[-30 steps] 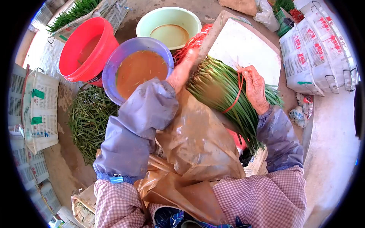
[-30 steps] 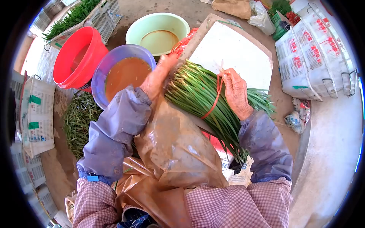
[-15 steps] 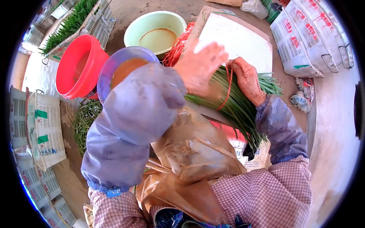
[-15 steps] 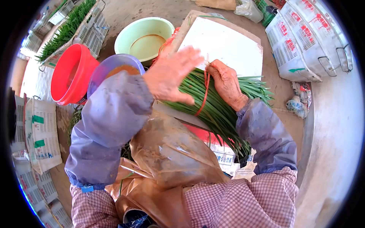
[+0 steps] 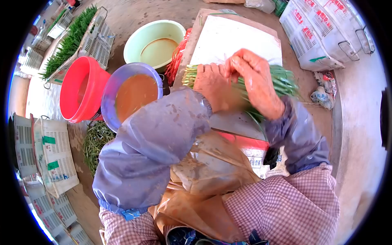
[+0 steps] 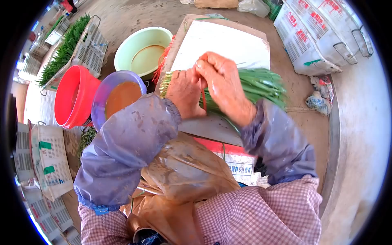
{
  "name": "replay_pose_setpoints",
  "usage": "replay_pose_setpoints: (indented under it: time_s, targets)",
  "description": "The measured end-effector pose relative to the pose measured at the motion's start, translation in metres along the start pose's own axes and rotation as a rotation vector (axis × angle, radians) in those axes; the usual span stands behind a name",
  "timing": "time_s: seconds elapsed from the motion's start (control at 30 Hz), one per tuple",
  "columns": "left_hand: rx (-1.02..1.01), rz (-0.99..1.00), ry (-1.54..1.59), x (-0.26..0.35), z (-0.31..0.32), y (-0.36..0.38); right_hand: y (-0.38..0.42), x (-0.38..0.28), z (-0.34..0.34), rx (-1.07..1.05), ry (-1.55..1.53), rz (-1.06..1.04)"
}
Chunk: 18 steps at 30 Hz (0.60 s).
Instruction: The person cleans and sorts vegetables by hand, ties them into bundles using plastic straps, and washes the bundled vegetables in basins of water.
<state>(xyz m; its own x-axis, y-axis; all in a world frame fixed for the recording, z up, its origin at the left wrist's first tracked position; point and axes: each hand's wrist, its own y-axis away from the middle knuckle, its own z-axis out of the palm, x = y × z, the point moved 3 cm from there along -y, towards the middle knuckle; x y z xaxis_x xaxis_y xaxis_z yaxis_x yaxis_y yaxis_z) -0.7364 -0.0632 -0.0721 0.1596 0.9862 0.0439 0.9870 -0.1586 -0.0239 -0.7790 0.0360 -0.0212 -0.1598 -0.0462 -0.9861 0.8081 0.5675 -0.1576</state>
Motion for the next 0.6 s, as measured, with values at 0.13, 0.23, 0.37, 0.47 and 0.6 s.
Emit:
replay_pose_setpoints:
  time_s: [0.13,0.23,0.37,0.47,0.6]
  targets:
    - [0.194,-0.093,-0.068,-0.007,0.021,-0.013,0.075,0.028,0.019,0.061,-0.400,0.158]
    - [0.198,-0.094,-0.027,-0.010,0.020,-0.011,0.144,0.081,0.014,0.200,-0.598,0.563]
    - [0.136,-0.100,0.030,-0.004,0.010,-0.010,0.144,0.089,-0.002,0.059,-0.611,0.588]
    - [0.146,-0.084,-0.015,-0.002,0.000,-0.003,0.129,0.084,0.003,-0.053,-0.469,0.478]
    - [0.267,0.071,-0.224,0.005,0.002,0.006,0.099,0.003,0.005,0.013,-0.018,-0.047]
